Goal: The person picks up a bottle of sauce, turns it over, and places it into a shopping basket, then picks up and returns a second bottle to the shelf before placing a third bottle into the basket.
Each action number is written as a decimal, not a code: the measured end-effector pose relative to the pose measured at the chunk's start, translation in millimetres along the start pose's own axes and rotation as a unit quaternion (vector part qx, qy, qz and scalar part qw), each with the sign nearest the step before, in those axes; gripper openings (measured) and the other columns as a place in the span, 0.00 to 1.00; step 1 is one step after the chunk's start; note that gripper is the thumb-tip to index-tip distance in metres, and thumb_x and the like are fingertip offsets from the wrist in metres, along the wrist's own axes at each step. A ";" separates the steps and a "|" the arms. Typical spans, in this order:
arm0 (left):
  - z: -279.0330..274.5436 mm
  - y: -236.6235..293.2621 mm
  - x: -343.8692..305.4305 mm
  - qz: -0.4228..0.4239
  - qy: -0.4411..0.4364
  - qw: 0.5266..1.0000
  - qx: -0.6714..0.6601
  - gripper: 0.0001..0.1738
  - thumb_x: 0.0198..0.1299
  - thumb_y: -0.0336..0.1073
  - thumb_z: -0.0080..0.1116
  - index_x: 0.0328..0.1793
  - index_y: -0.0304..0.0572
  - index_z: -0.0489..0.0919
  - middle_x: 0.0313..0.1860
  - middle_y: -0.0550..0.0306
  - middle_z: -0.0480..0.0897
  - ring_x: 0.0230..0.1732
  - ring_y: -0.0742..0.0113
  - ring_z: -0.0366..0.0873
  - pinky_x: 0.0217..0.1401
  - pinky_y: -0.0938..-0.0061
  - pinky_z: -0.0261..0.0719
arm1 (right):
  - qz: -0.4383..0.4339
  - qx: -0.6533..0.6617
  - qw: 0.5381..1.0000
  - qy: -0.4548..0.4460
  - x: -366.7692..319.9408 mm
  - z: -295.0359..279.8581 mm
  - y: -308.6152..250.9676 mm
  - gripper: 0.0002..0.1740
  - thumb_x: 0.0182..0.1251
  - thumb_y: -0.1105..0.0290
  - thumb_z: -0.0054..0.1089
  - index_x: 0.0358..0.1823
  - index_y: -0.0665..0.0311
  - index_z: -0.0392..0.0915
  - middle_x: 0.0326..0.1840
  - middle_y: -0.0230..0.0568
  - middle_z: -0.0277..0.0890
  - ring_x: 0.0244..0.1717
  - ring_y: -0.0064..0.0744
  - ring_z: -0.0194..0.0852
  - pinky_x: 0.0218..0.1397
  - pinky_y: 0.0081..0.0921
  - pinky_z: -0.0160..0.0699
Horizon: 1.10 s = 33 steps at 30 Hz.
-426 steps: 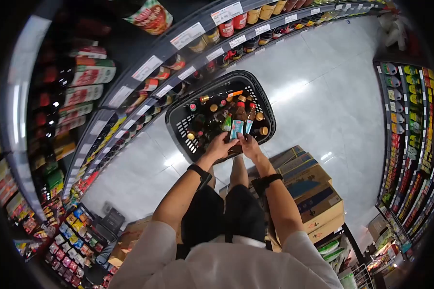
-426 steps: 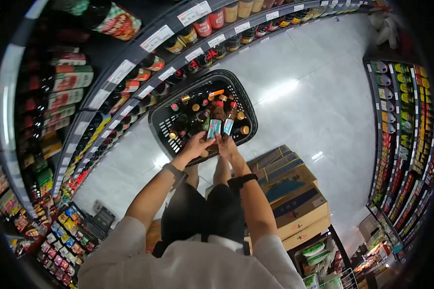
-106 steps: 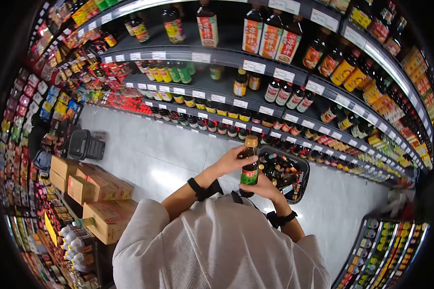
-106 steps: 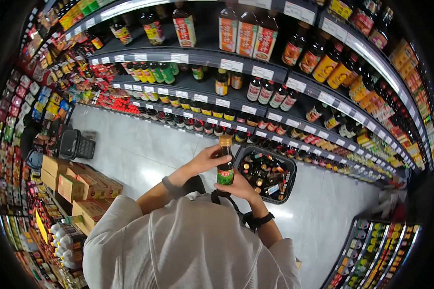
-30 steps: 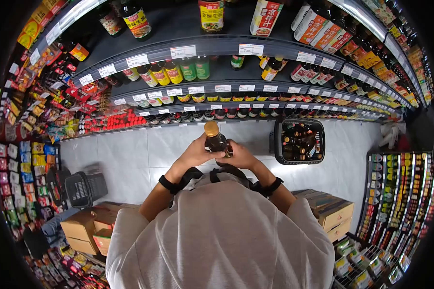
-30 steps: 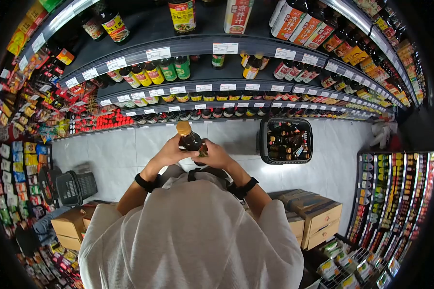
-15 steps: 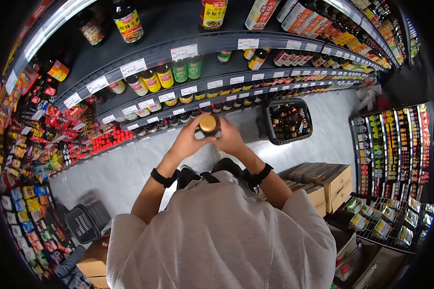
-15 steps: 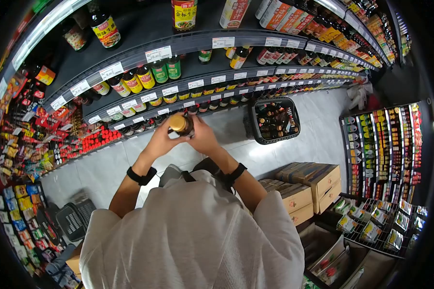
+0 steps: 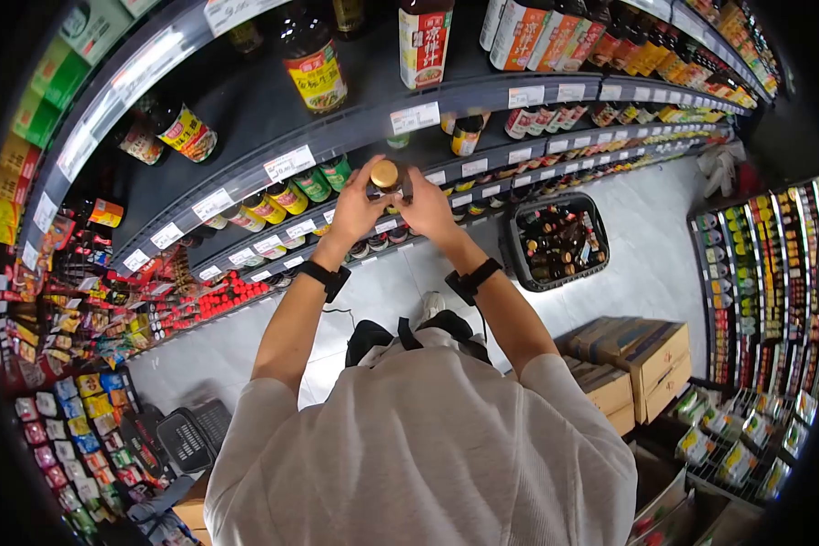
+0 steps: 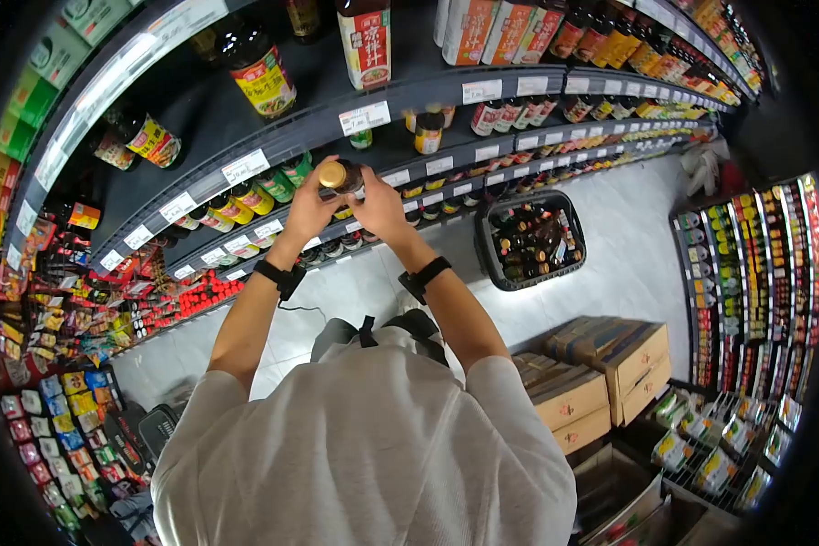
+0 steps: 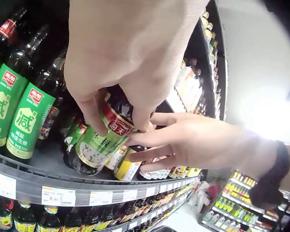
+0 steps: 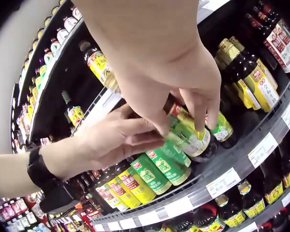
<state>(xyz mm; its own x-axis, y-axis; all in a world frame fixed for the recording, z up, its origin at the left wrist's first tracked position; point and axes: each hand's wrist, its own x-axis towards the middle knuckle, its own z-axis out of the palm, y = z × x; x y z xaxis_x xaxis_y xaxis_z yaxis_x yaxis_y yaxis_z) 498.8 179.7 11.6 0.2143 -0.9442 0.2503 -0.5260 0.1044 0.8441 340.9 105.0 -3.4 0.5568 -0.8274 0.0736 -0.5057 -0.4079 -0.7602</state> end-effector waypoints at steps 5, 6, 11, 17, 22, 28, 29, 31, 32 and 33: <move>19.6 -13.0 29.7 -0.059 0.058 0.995 0.064 0.41 0.53 0.31 0.78 0.74 0.42 0.71 0.60 0.44 0.83 0.59 0.53 0.84 0.62 0.65 0.81 | -0.050 0.028 0.998 0.013 23.7 -13.2 43.3 0.33 0.63 0.59 0.71 0.66 0.63 0.71 0.51 0.54 0.85 0.45 0.53 0.87 0.47 0.43 0.85; 25.1 -17.0 31.3 -0.059 0.077 0.994 0.059 0.40 0.53 0.32 0.78 0.72 0.41 0.72 0.58 0.44 0.84 0.58 0.54 0.84 0.61 0.65 0.81 | -0.031 0.031 0.999 0.002 28.7 -14.9 51.9 0.34 0.63 0.59 0.71 0.67 0.63 0.70 0.54 0.53 0.84 0.45 0.49 0.88 0.48 0.40 0.85; 38.7 -50.8 52.1 -0.080 0.117 0.987 0.076 0.30 0.51 0.36 0.80 0.58 0.38 0.80 0.50 0.48 0.87 0.52 0.56 0.86 0.57 0.66 0.81 | 0.011 0.088 0.996 0.014 67.0 -19.0 71.7 0.31 0.63 0.60 0.72 0.65 0.64 0.74 0.56 0.54 0.84 0.46 0.46 0.89 0.49 0.37 0.86; 43.7 -75.3 83.1 -0.106 0.021 0.994 -0.020 0.28 0.53 0.35 0.79 0.59 0.37 0.81 0.48 0.47 0.88 0.50 0.58 0.86 0.55 0.66 0.82 | -0.019 -0.062 0.998 -0.023 161.6 8.3 106.4 0.30 0.69 0.48 0.59 0.66 0.59 0.75 0.60 0.52 0.81 0.59 0.60 0.79 0.62 0.46 0.79; 58.2 -84.5 97.0 -0.092 -0.029 0.995 -0.025 0.26 0.58 0.35 0.76 0.61 0.38 0.81 0.51 0.52 0.87 0.50 0.64 0.85 0.55 0.67 0.82 | -0.127 -0.073 0.988 -0.053 217.1 42.3 157.4 0.37 0.71 0.37 0.47 0.70 0.55 0.74 0.67 0.49 0.77 0.69 0.54 0.72 0.70 0.46 0.72; 64.4 -91.4 114.1 -0.058 -0.052 0.997 0.000 0.27 0.61 0.44 0.75 0.64 0.44 0.82 0.57 0.52 0.87 0.58 0.60 0.84 0.60 0.68 0.79 | -0.106 -0.044 0.993 0.000 207.9 22.1 185.9 0.33 0.73 0.42 0.48 0.68 0.58 0.75 0.65 0.48 0.78 0.66 0.49 0.73 0.68 0.44 0.72; 64.8 -88.5 113.8 -0.049 -0.049 0.997 0.029 0.26 0.61 0.44 0.75 0.64 0.45 0.82 0.56 0.52 0.87 0.57 0.59 0.84 0.60 0.67 0.80 | -0.099 -0.041 0.994 0.010 206.0 20.0 188.5 0.33 0.74 0.42 0.49 0.68 0.58 0.75 0.64 0.47 0.78 0.65 0.48 0.73 0.67 0.43 0.73; 66.9 -86.7 113.3 -0.028 -0.034 0.998 0.054 0.25 0.61 0.45 0.74 0.63 0.46 0.83 0.56 0.52 0.87 0.57 0.57 0.85 0.58 0.66 0.80 | -0.088 -0.035 0.995 0.024 204.2 16.9 193.4 0.31 0.74 0.44 0.49 0.67 0.59 0.75 0.63 0.47 0.78 0.64 0.47 0.73 0.67 0.42 0.73; 67.7 -85.9 114.1 -0.016 -0.023 0.998 0.049 0.25 0.62 0.46 0.73 0.62 0.46 0.83 0.56 0.52 0.87 0.56 0.56 0.85 0.57 0.65 0.81 | -0.082 -0.030 0.996 0.028 203.1 16.9 195.1 0.31 0.75 0.45 0.49 0.67 0.59 0.75 0.63 0.46 0.78 0.64 0.46 0.73 0.66 0.42 0.73; 69.0 -86.7 114.5 -0.003 -0.011 0.999 0.044 0.24 0.63 0.47 0.72 0.62 0.47 0.84 0.55 0.53 0.88 0.56 0.55 0.85 0.56 0.65 0.81 | -0.077 -0.026 0.996 0.032 203.3 16.1 196.8 0.30 0.75 0.45 0.49 0.66 0.60 0.75 0.63 0.46 0.78 0.63 0.45 0.73 0.66 0.41 0.73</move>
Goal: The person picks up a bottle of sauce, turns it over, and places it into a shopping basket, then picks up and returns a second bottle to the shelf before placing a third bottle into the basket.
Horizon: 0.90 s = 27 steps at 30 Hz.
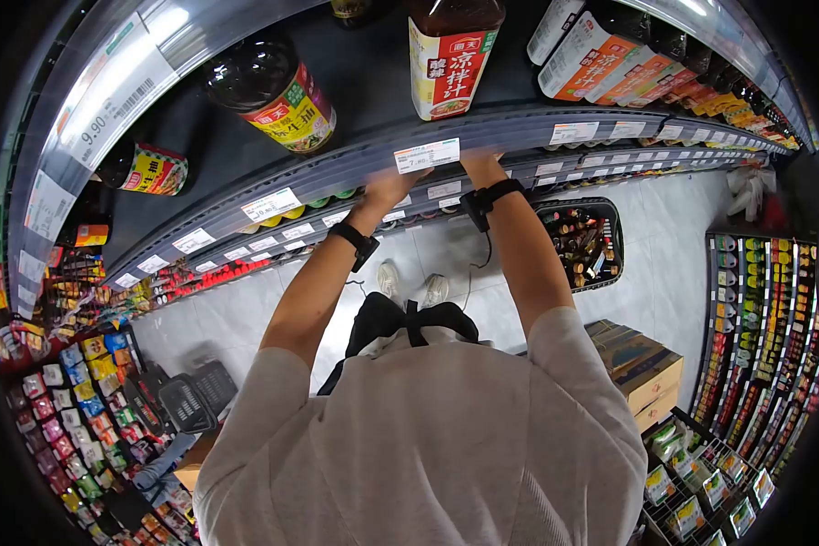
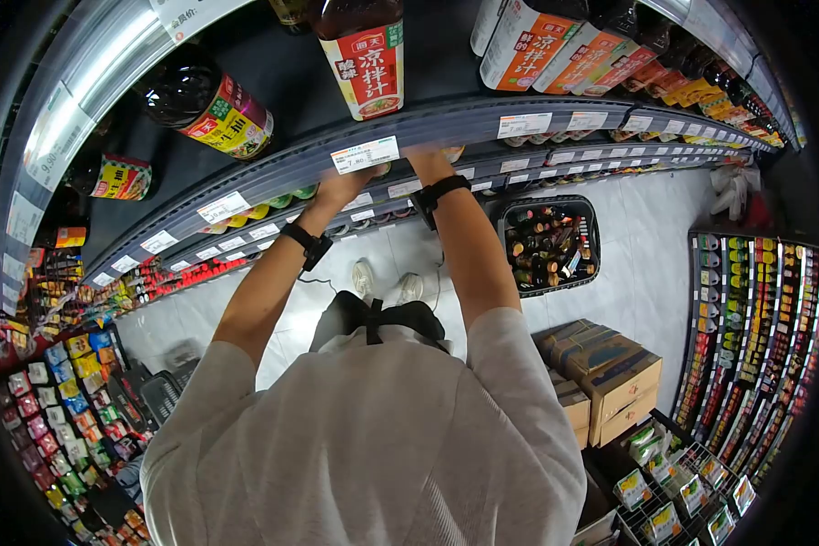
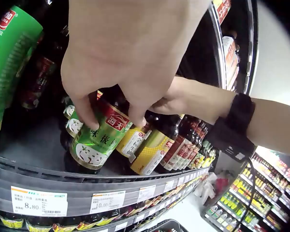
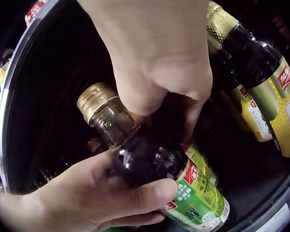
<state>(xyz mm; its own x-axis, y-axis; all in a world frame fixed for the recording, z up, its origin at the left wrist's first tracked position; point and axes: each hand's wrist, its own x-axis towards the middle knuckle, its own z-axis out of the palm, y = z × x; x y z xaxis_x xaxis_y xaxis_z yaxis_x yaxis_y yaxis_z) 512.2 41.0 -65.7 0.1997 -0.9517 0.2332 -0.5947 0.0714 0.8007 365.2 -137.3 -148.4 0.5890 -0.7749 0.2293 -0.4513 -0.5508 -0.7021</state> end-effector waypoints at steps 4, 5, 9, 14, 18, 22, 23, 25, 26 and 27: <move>8.6 -1.3 -2.8 -0.054 -0.012 0.997 0.047 0.24 0.64 0.52 0.69 0.61 0.48 0.84 0.55 0.55 0.88 0.56 0.54 0.85 0.55 0.63 0.81 | 0.015 0.030 0.999 0.000 -2.1 -4.2 4.4 0.28 0.76 0.48 0.50 0.65 0.61 0.76 0.61 0.45 0.78 0.61 0.42 0.73 0.64 0.39 0.73; 10.9 -1.7 -3.9 -0.068 -0.020 0.995 0.067 0.25 0.65 0.52 0.68 0.62 0.48 0.84 0.55 0.54 0.88 0.56 0.53 0.85 0.55 0.62 0.81 | 0.019 0.037 0.999 -0.001 -0.9 -5.6 5.0 0.27 0.76 0.49 0.50 0.65 0.62 0.76 0.61 0.44 0.78 0.60 0.41 0.73 0.64 0.39 0.73; 14.3 -0.2 -3.3 -0.105 0.002 0.989 0.104 0.25 0.63 0.51 0.69 0.61 0.48 0.83 0.56 0.52 0.87 0.57 0.50 0.84 0.57 0.60 0.80 | 0.033 0.088 0.996 -0.004 -14.5 -9.3 2.0 0.25 0.78 0.52 0.51 0.63 0.63 0.76 0.59 0.43 0.79 0.58 0.37 0.73 0.62 0.37 0.74; 9.0 -14.4 -3.5 -0.134 -0.039 0.987 0.083 0.31 0.61 0.57 0.69 0.65 0.48 0.81 0.62 0.50 0.85 0.62 0.50 0.82 0.61 0.60 0.80 | 0.075 0.277 0.958 0.018 -27.9 20.6 -12.9 0.22 0.79 0.56 0.52 0.62 0.65 0.76 0.57 0.42 0.79 0.55 0.33 0.74 0.60 0.35 0.74; 17.2 -37.5 0.7 -0.087 -0.030 0.986 0.141 0.33 0.58 0.56 0.73 0.66 0.49 0.81 0.60 0.50 0.85 0.61 0.48 0.83 0.61 0.59 0.80 | 0.249 0.499 0.830 -0.006 -91.6 -13.2 -77.4 0.29 0.75 0.54 0.62 0.69 0.66 0.73 0.57 0.38 0.78 0.50 0.26 0.74 0.53 0.26 0.76; 19.2 -60.8 2.6 -0.106 -0.113 0.988 0.012 0.34 0.52 0.48 0.79 0.63 0.42 0.81 0.59 0.50 0.86 0.59 0.50 0.83 0.62 0.61 0.79 | 0.345 0.452 0.820 -0.059 -172.5 -61.8 -118.2 0.39 0.75 0.46 0.60 0.79 0.59 0.61 0.73 0.42 0.71 0.66 0.38 0.77 0.65 0.36 0.77; 16.5 -56.3 0.8 -0.108 -0.116 0.987 -0.017 0.34 0.51 0.47 0.80 0.63 0.41 0.81 0.58 0.49 0.86 0.59 0.50 0.83 0.63 0.61 0.78 | 0.353 0.471 0.808 -0.019 -196.9 -66.7 -115.8 0.41 0.74 0.45 0.63 0.78 0.61 0.61 0.72 0.43 0.72 0.65 0.39 0.77 0.65 0.38 0.77; 15.5 -52.1 -1.0 -0.137 -0.131 0.980 -0.066 0.37 0.50 0.48 0.80 0.62 0.36 0.81 0.60 0.43 0.84 0.61 0.46 0.81 0.66 0.61 0.76 | 0.379 0.479 0.790 0.046 -244.4 -78.3 -111.3 0.44 0.71 0.44 0.65 0.79 0.62 0.59 0.72 0.44 0.71 0.63 0.40 0.78 0.65 0.41 0.78; 24.9 -62.4 -1.3 -0.144 -0.112 0.983 -0.006 0.38 0.50 0.50 0.80 0.63 0.33 0.80 0.60 0.40 0.84 0.62 0.45 0.81 0.66 0.61 0.76 | 0.396 0.468 0.787 0.074 -266.9 -84.7 -108.1 0.46 0.71 0.45 0.66 0.80 0.61 0.57 0.72 0.45 0.70 0.63 0.41 0.78 0.65 0.41 0.78; 37.0 -74.5 -0.5 -0.148 -0.090 0.984 0.054 0.40 0.50 0.51 0.79 0.63 0.31 0.79 0.60 0.37 0.83 0.63 0.43 0.80 0.67 0.60 0.75 | 0.417 0.461 0.777 0.104 -289.6 -89.8 -103.0 0.46 0.71 0.45 0.66 0.80 0.61 0.57 0.72 0.45 0.71 0.63 0.41 0.78 0.65 0.41 0.78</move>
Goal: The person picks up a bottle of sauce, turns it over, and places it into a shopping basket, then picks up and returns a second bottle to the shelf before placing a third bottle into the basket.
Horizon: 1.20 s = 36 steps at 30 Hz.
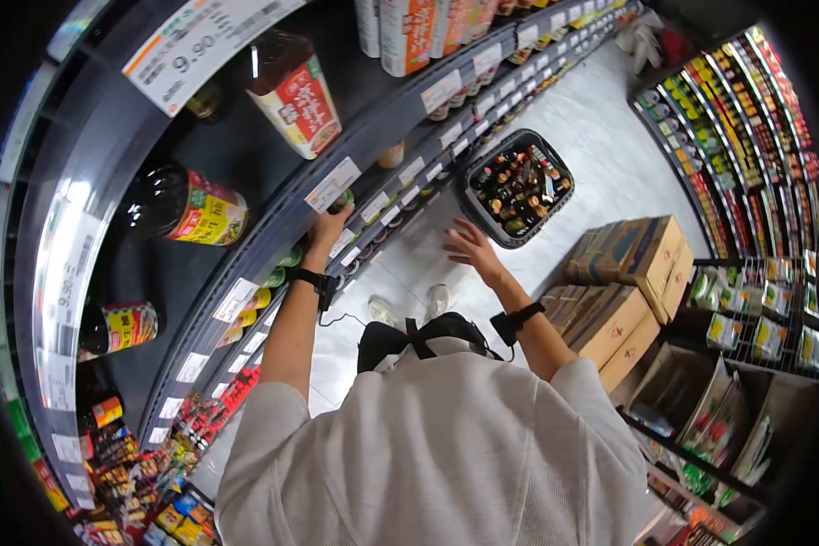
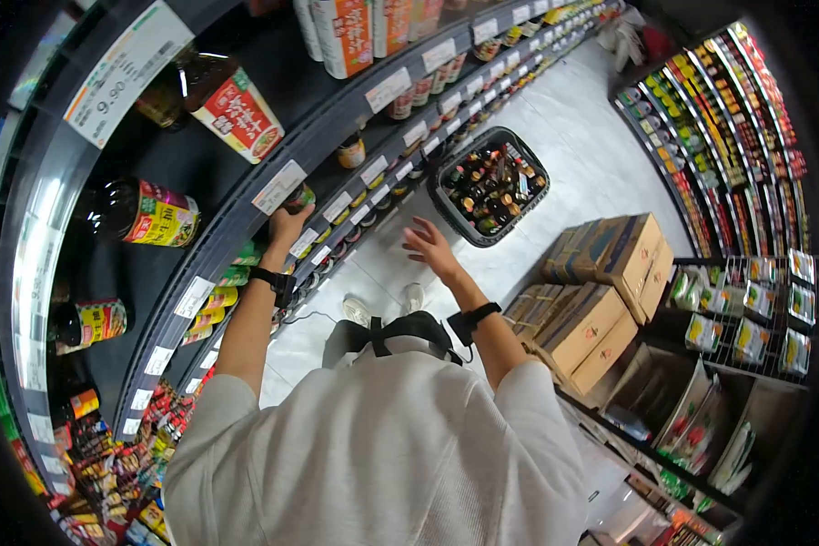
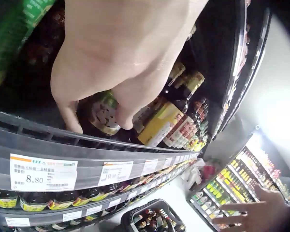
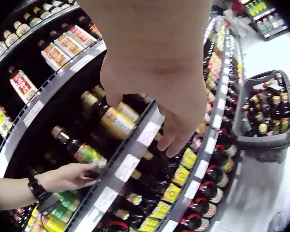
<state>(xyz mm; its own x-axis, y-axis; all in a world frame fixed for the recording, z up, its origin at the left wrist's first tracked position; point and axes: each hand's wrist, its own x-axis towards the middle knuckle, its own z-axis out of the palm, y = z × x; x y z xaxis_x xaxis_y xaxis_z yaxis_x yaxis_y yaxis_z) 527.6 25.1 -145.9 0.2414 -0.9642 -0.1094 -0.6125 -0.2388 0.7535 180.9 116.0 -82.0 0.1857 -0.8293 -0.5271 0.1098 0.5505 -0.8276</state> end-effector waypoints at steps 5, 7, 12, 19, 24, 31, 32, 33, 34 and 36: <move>23.6 -9.6 6.1 0.050 0.068 0.996 -0.016 0.38 0.52 0.53 0.78 0.60 0.30 0.79 0.58 0.36 0.84 0.60 0.41 0.82 0.63 0.60 0.78 | 0.041 0.077 0.988 0.129 -60.2 -71.7 42.6 0.42 0.74 0.48 0.63 0.80 0.60 0.56 0.68 0.48 0.75 0.60 0.42 0.81 0.63 0.42 0.80; 22.3 5.5 1.6 0.010 0.045 0.998 -0.047 0.38 0.52 0.51 0.79 0.61 0.31 0.78 0.60 0.36 0.83 0.61 0.42 0.81 0.64 0.57 0.77 | 0.041 0.078 0.984 0.153 -81.3 -86.7 45.2 0.42 0.74 0.48 0.62 0.79 0.60 0.56 0.67 0.49 0.76 0.60 0.42 0.82 0.63 0.41 0.81; 47.0 -21.5 1.1 0.033 0.117 0.991 -0.053 0.42 0.53 0.49 0.77 0.70 0.39 0.71 0.58 0.39 0.84 0.59 0.41 0.83 0.61 0.55 0.80 | 0.032 0.141 0.971 0.191 -113.6 -135.0 57.6 0.40 0.75 0.49 0.60 0.79 0.61 0.57 0.65 0.48 0.78 0.59 0.41 0.82 0.62 0.40 0.82; 48.4 33.8 -70.8 0.030 0.205 0.977 0.057 0.44 0.62 0.51 0.71 0.75 0.33 0.66 0.65 0.33 0.80 0.66 0.41 0.79 0.69 0.59 0.75 | 0.045 0.149 0.969 0.190 -132.7 -244.1 72.8 0.26 0.78 0.53 0.57 0.67 0.63 0.71 0.55 0.42 0.82 0.54 0.35 0.83 0.59 0.36 0.83; 94.9 76.5 -124.4 0.039 0.093 0.991 -0.091 0.22 0.66 0.42 0.70 0.57 0.32 0.79 0.43 0.50 0.87 0.38 0.71 0.84 0.45 0.73 0.82 | 0.049 0.145 0.965 0.215 -141.9 -306.0 83.9 0.23 0.77 0.55 0.60 0.64 0.62 0.73 0.52 0.38 0.83 0.51 0.32 0.83 0.57 0.34 0.83; 178.3 113.5 -174.8 -0.012 -0.247 0.956 -0.161 0.18 0.67 0.39 0.67 0.57 0.34 0.80 0.39 0.51 0.87 0.37 0.69 0.85 0.43 0.74 0.82 | 0.105 0.079 0.970 0.203 -112.4 -335.7 88.8 0.22 0.73 0.58 0.67 0.60 0.62 0.75 0.49 0.36 0.84 0.48 0.28 0.83 0.54 0.31 0.83; 185.6 119.9 -177.5 -0.005 -0.261 0.955 -0.141 0.19 0.67 0.39 0.67 0.57 0.35 0.81 0.40 0.51 0.88 0.37 0.69 0.85 0.44 0.74 0.82 | 0.120 0.066 0.969 0.204 -105.5 -339.2 90.6 0.22 0.73 0.58 0.67 0.60 0.62 0.75 0.49 0.36 0.84 0.48 0.28 0.83 0.53 0.30 0.83; 190.3 130.2 -177.5 0.003 -0.274 0.954 -0.122 0.19 0.67 0.39 0.67 0.58 0.35 0.81 0.40 0.50 0.88 0.38 0.68 0.86 0.44 0.74 0.82 | 0.134 0.053 0.968 0.204 -95.0 -343.6 95.1 0.22 0.72 0.57 0.67 0.59 0.62 0.75 0.48 0.35 0.84 0.48 0.27 0.83 0.52 0.30 0.82; 193.9 137.8 -174.9 0.003 -0.285 0.953 -0.100 0.19 0.67 0.40 0.67 0.59 0.36 0.81 0.41 0.48 0.88 0.39 0.66 0.87 0.45 0.73 0.83 | 0.148 0.040 0.967 0.203 -83.3 -347.2 98.3 0.22 0.72 0.57 0.68 0.58 0.62 0.75 0.48 0.35 0.84 0.48 0.27 0.83 0.52 0.30 0.82; 204.4 149.1 -166.2 0.003 -0.280 0.956 -0.084 0.18 0.68 0.41 0.66 0.58 0.37 0.82 0.41 0.47 0.88 0.39 0.64 0.87 0.45 0.72 0.83 | 0.158 0.026 0.966 0.201 -64.0 -355.2 99.1 0.23 0.71 0.56 0.69 0.57 0.63 0.76 0.46 0.35 0.84 0.46 0.28 0.83 0.50 0.29 0.82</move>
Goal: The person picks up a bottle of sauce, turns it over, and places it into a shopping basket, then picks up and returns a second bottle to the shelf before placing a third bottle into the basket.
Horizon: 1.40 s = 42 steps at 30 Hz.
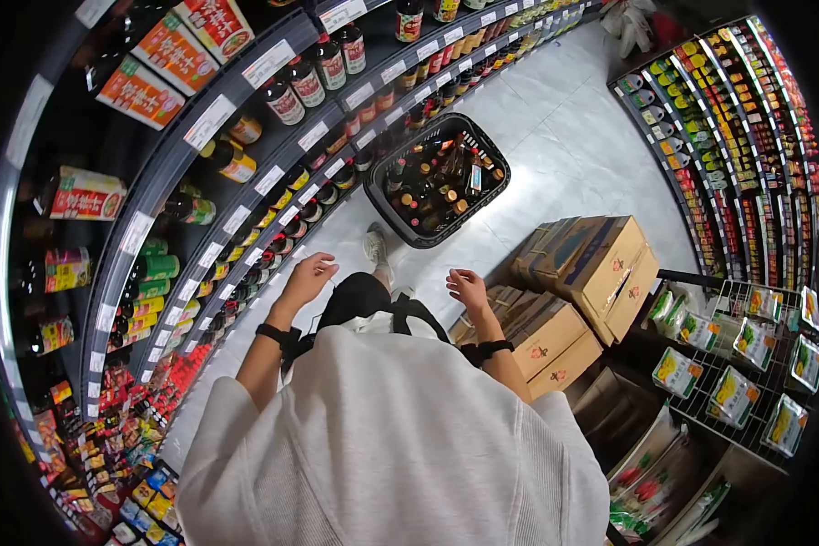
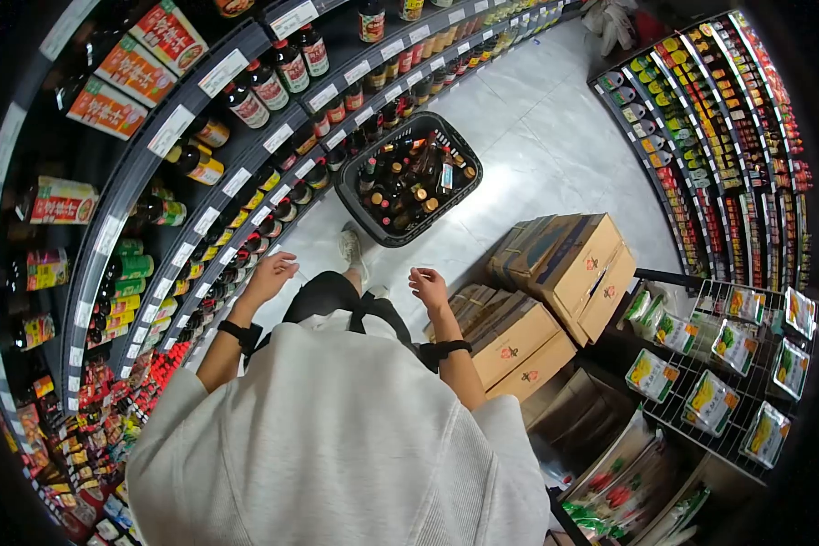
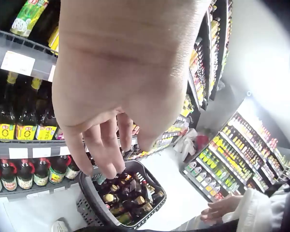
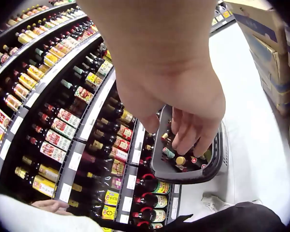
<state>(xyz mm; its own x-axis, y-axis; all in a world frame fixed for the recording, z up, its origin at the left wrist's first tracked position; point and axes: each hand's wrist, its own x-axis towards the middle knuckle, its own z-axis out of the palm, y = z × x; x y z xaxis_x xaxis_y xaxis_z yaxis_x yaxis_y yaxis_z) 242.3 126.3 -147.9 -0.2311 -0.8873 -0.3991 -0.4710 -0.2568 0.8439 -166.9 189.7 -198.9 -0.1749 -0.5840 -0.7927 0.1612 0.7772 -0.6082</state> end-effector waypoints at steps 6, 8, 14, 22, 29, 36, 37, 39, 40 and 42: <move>22.1 5.3 75.0 -0.025 0.018 0.999 -0.030 0.16 0.69 0.41 0.66 0.56 0.39 0.82 0.41 0.47 0.89 0.39 0.62 0.88 0.45 0.70 0.84 | -0.003 -0.154 0.988 0.013 49.8 -6.0 -25.4 0.25 0.71 0.55 0.69 0.56 0.68 0.77 0.47 0.40 0.86 0.45 0.30 0.85 0.47 0.30 0.83; 29.4 9.1 108.9 -0.011 -0.008 1.000 0.004 0.17 0.68 0.41 0.65 0.56 0.39 0.82 0.41 0.46 0.89 0.40 0.58 0.89 0.46 0.67 0.84 | -0.028 -0.200 0.979 0.040 74.1 -6.9 -33.0 0.26 0.70 0.55 0.68 0.55 0.72 0.79 0.42 0.44 0.87 0.40 0.31 0.86 0.44 0.30 0.83; 60.9 27.8 206.9 0.014 -0.084 0.993 0.076 0.17 0.66 0.42 0.66 0.54 0.38 0.82 0.41 0.44 0.89 0.42 0.51 0.88 0.45 0.65 0.84 | -0.087 -0.267 0.958 0.064 143.2 -4.7 -26.7 0.19 0.70 0.61 0.64 0.50 0.72 0.81 0.39 0.49 0.87 0.39 0.35 0.86 0.47 0.30 0.82; 164.8 -72.8 329.8 -0.112 -0.132 0.976 0.129 0.23 0.65 0.49 0.68 0.53 0.37 0.81 0.39 0.47 0.88 0.39 0.55 0.89 0.43 0.62 0.86 | 0.040 0.000 0.999 -0.019 171.5 14.8 31.9 0.10 0.77 0.67 0.58 0.50 0.67 0.78 0.47 0.42 0.85 0.43 0.29 0.85 0.48 0.27 0.84; 254.4 -133.7 405.9 -0.431 0.005 0.893 -0.127 0.47 0.60 0.64 0.67 0.75 0.42 0.65 0.57 0.45 0.80 0.56 0.47 0.82 0.51 0.46 0.89 | 0.116 0.160 0.980 0.035 140.7 -19.4 14.7 0.12 0.79 0.63 0.59 0.50 0.64 0.77 0.49 0.41 0.84 0.44 0.29 0.84 0.52 0.29 0.85; 290.8 -154.9 430.8 -0.460 0.036 0.858 -0.224 0.33 0.72 0.56 0.57 0.67 0.35 0.69 0.49 0.44 0.77 0.49 0.48 0.85 0.47 0.53 0.92 | 0.152 0.158 0.974 0.057 153.6 -62.9 42.6 0.12 0.79 0.63 0.59 0.50 0.64 0.77 0.50 0.43 0.82 0.51 0.31 0.83 0.57 0.32 0.84; 292.3 -154.9 431.5 -0.446 0.061 0.865 -0.223 0.28 0.73 0.48 0.56 0.64 0.26 0.71 0.42 0.44 0.80 0.34 0.52 0.86 0.32 0.61 0.94 | 0.142 0.155 0.976 0.054 155.9 -66.0 40.8 0.12 0.79 0.63 0.59 0.50 0.64 0.77 0.49 0.42 0.82 0.51 0.31 0.82 0.57 0.32 0.84; 285.5 -149.9 430.1 -0.448 0.040 0.869 -0.206 0.29 0.73 0.48 0.55 0.64 0.25 0.71 0.42 0.44 0.81 0.34 0.53 0.86 0.32 0.61 0.94 | 0.135 0.152 0.978 0.050 160.2 -69.8 32.7 0.12 0.79 0.64 0.59 0.51 0.67 0.76 0.50 0.45 0.83 0.48 0.31 0.82 0.57 0.30 0.84; 279.5 -144.4 432.8 -0.446 0.030 0.872 -0.200 0.29 0.73 0.47 0.55 0.64 0.24 0.72 0.42 0.44 0.81 0.34 0.54 0.86 0.32 0.61 0.94 | 0.128 0.148 0.980 0.046 163.0 -70.7 26.1 0.12 0.79 0.64 0.59 0.51 0.67 0.76 0.50 0.44 0.83 0.48 0.31 0.82 0.57 0.30 0.84; 264.2 -128.9 430.7 -0.438 0.027 0.883 -0.166 0.30 0.73 0.49 0.54 0.60 0.22 0.77 0.50 0.38 0.82 0.32 0.53 0.87 0.32 0.63 0.94 | 0.107 0.137 0.984 0.043 166.2 -70.7 9.0 0.12 0.79 0.65 0.59 0.52 0.68 0.76 0.49 0.43 0.83 0.48 0.31 0.82 0.57 0.30 0.84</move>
<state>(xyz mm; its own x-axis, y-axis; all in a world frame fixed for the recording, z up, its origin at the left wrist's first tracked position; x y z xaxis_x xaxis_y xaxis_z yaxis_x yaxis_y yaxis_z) -21.5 -121.6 -523.3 0.1431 -0.3066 -0.9410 -0.1707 -0.9442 0.2817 -263.2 116.2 -333.2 -0.1890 -0.3828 -0.9043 0.4573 0.7806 -0.4260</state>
